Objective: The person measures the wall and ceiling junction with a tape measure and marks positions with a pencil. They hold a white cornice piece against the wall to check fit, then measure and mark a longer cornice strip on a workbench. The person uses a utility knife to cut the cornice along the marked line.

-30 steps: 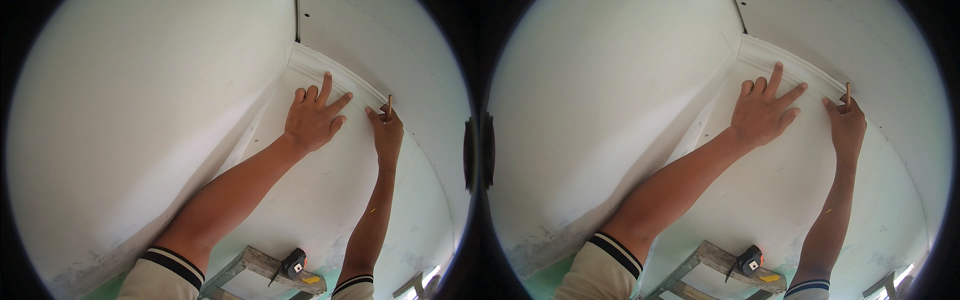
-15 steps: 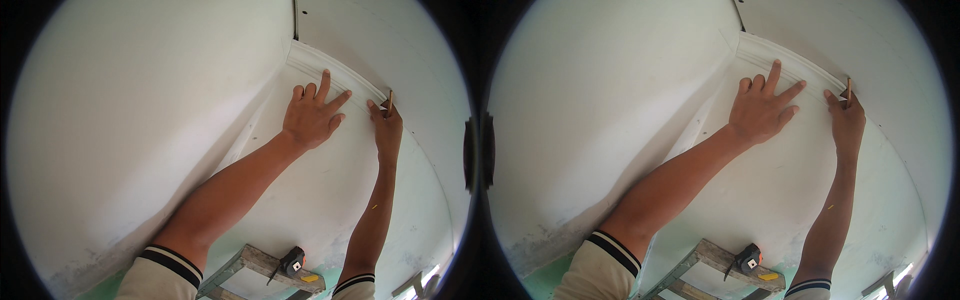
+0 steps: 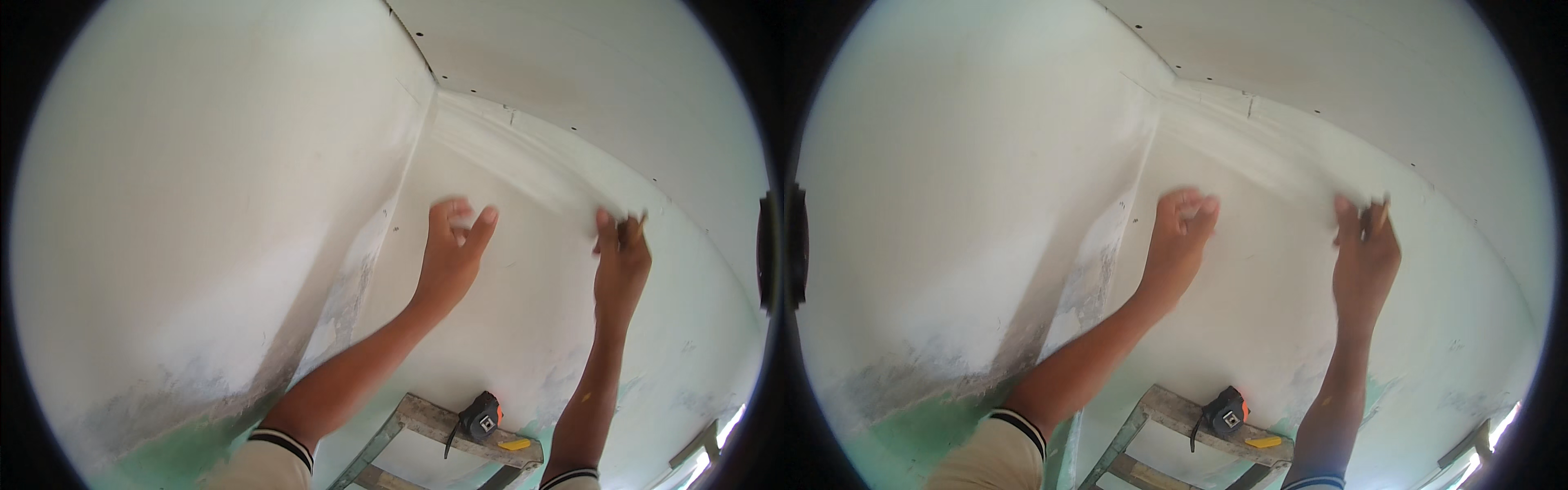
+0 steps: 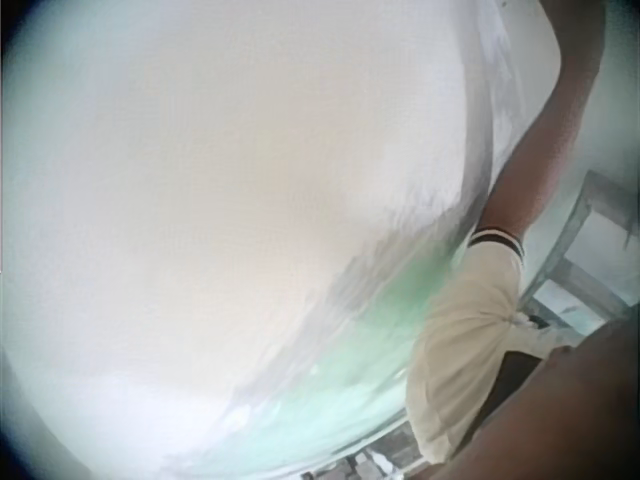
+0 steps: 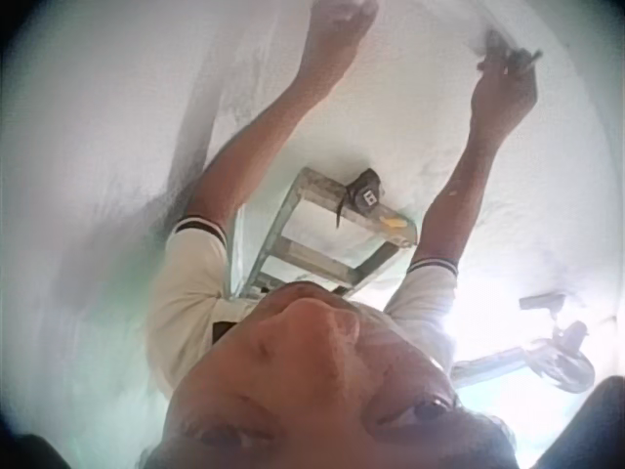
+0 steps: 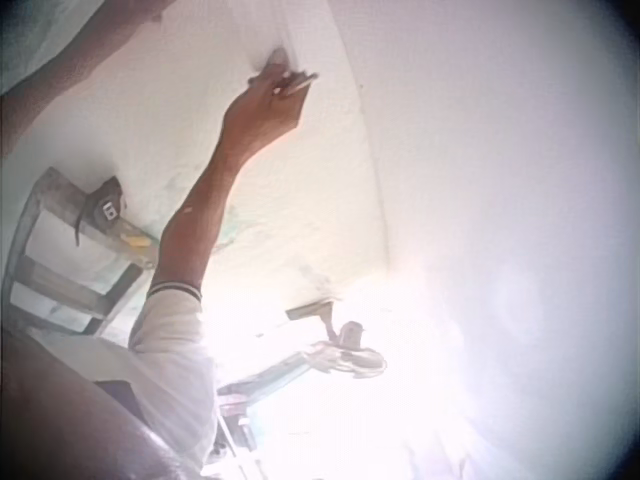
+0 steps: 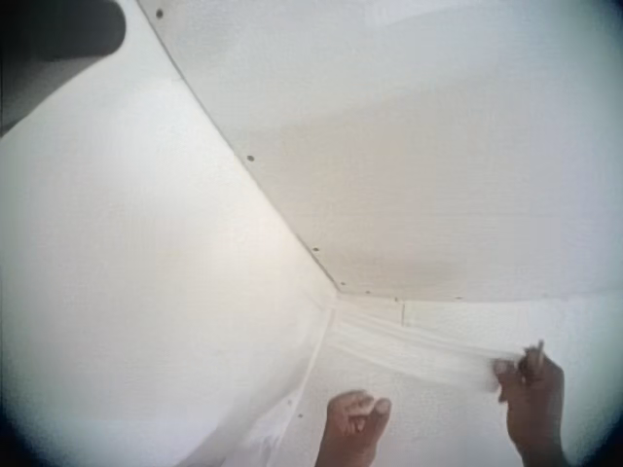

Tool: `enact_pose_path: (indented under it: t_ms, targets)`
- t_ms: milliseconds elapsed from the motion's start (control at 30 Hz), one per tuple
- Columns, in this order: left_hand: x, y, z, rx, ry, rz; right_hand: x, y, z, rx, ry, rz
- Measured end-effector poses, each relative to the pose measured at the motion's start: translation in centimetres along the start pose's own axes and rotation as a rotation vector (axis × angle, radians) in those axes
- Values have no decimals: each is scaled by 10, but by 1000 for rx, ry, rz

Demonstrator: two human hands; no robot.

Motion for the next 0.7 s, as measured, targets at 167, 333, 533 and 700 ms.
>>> enact_pose_path:
  t_ms: [167, 333, 533, 700]
  targets:
    - [94, -32, -3, 410, -204, 219, 126, 29, 50, -239, -89, -281]
    - [160, -55, 36, 711, -81, 359, 210, 52, 62, -248, -465, -543]
    - [207, -65, 102, 685, -437, 461, 214, 82, 86, 103, -627, -253]
    - [242, -77, 100, 508, -554, 652, 232, 82, 67, 397, -765, -233]
Point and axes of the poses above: each hand's wrist, its own x-axis away from the middle knuckle, its own z-axis out of the back of the hand, y = z × x, the point moved 5 cm from there along -x, towards the middle knuckle, and after that the axes turned 12 degrees about -x, right-handed, at the moved point
